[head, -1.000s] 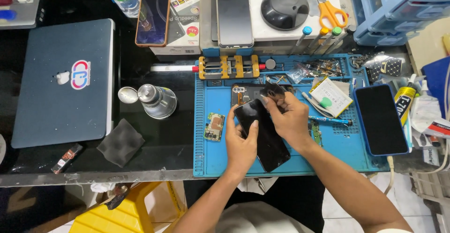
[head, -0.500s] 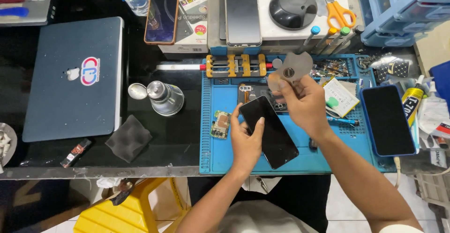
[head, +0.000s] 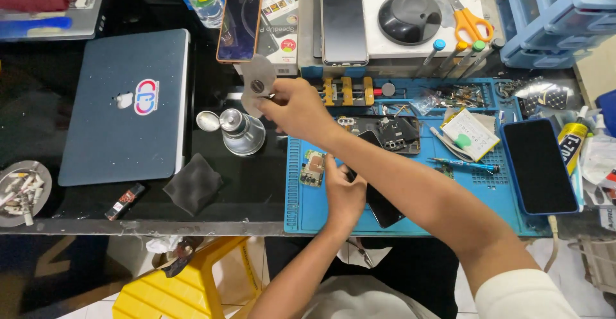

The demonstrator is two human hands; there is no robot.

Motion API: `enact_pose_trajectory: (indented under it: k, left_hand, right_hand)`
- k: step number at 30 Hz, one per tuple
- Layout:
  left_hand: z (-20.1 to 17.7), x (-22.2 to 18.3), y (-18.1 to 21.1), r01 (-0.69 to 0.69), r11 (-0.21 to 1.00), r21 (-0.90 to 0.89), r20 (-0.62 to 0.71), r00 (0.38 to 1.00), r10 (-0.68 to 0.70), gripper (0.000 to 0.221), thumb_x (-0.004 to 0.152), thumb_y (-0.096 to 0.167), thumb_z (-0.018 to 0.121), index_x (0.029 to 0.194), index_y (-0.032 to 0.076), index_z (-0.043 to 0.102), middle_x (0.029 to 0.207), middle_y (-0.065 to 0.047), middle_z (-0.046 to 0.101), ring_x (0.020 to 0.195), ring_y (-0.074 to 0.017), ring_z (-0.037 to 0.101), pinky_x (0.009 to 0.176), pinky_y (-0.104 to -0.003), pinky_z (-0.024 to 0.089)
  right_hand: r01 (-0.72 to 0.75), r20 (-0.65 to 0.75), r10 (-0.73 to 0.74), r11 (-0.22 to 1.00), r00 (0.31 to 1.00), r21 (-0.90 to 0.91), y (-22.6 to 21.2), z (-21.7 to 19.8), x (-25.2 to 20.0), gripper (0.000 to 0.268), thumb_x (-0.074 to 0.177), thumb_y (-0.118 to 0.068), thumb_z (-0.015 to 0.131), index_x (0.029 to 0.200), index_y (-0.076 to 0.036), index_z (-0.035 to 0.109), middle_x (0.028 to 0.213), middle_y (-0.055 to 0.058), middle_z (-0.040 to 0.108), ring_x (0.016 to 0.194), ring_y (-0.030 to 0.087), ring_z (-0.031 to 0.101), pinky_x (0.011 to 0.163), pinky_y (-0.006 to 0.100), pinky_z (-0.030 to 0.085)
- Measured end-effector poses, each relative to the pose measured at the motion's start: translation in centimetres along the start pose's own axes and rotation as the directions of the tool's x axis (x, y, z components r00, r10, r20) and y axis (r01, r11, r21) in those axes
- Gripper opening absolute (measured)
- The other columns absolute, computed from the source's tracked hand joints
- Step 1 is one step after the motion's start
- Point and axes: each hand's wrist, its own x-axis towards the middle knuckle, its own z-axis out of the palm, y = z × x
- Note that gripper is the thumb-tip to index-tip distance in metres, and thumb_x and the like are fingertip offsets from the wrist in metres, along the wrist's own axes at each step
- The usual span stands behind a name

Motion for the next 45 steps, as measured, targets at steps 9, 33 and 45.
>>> enact_pose_trajectory:
  k: [9, 33, 45]
  left_hand:
    - [0.4, 0.1, 1.0, -0.043, 0.997, -0.061, -0.011, 0.999, 0.042, 0.046, 0.097, 0.006, 0.062, 0.133, 0.006, 0.033, 0.097, -0.016, 0.067, 0.091, -0.0194, 0.065, 0.079, -0.040, 0.053]
    - [0.4, 0.5, -1.3, -0.006, 0.999, -0.047, -0.030, 1.000, 0.005, 0.063, 0.097, 0.010, 0.064, 0.145, 0.008, 0.025, 0.108, -0.019, 0.067, 0.098, -0.0248, 0.068, 0.080, -0.040, 0.057]
    - [0.3, 0.8, -2.4, 0.003, 0.999, -0.043, -0.057, 0.998, -0.005, 0.071, 0.097, 0.012, 0.065, 0.152, 0.009, 0.021, 0.113, -0.020, 0.067, 0.101, -0.0276, 0.069, 0.081, -0.040, 0.060]
  right_hand:
    - [0.188, 0.012, -0.191, 0.945, 0.981, -0.268, 3.1, 5.1, 3.5, 0.012, 0.084, -0.010, 0.073, 0.086, 0.002, 0.071, 0.054, 0.008, 0.065, 0.043, 0.017, 0.065, 0.035, 0.025, 0.054]
    - [0.242, 0.099, -0.221, 0.874, 0.970, -0.420, 1.6, 5.1, 3.1, 0.011, 0.087, -0.009, 0.069, 0.092, 0.001, 0.070, 0.056, 0.010, 0.065, 0.052, 0.020, 0.069, 0.043, 0.028, 0.055]
    - [0.242, 0.105, -0.219, 0.857, 0.970, -0.455, 1.3, 5.4, 3.0, 0.017, 0.087, -0.009, 0.071, 0.099, 0.002, 0.072, 0.064, 0.013, 0.069, 0.061, 0.024, 0.074, 0.050, 0.031, 0.060]
